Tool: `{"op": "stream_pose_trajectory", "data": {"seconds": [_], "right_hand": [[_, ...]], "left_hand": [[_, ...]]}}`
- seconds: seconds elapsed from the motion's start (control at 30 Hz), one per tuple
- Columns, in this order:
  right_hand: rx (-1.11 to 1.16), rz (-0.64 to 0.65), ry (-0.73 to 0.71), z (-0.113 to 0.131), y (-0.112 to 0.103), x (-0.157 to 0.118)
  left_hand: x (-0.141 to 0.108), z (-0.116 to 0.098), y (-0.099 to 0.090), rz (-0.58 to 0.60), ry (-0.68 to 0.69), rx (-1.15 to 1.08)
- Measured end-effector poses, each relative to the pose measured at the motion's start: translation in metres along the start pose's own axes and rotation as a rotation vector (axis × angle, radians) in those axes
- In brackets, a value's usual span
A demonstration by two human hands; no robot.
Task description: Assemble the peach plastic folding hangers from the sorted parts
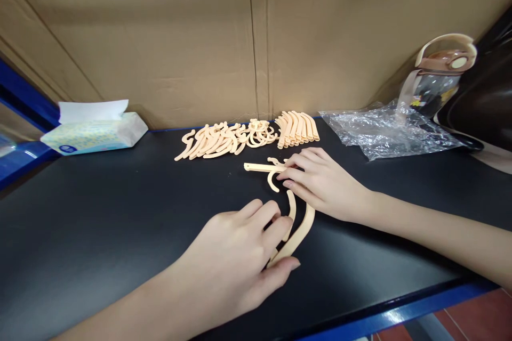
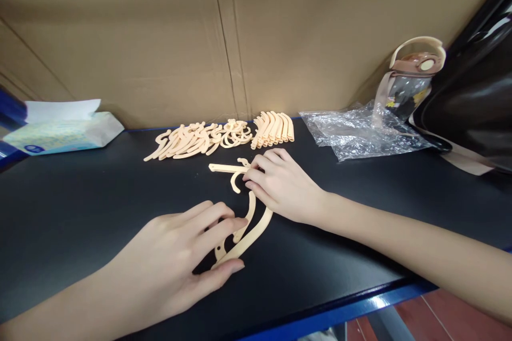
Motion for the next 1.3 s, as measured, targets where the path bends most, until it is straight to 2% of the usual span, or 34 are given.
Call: {"op": "stream_pose_trajectory", "data": {"seconds": [0.7,1.3], "right_hand": [[-0.019,0.013,0.007,-0.0006,0.0022,0.0009],[-0.008,0.005,-0.007,0.0006,0.0005,-0.0002]], "left_hand": [[0.0023,-0.0026,0.0085,0.059,0.070,-0.006],[0.0026,-0.0024,0.0024,-0.013,0.114,0.041]]}}
Point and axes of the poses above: each hand's wrist, its own x-axis towards the middle knuckle, its own y-axis out of the palm, z = x × y, the point moved 10 cm from there along x, towards the middle knuckle, and after that the axes turned 8 degrees about y, right-handed, at the moved point
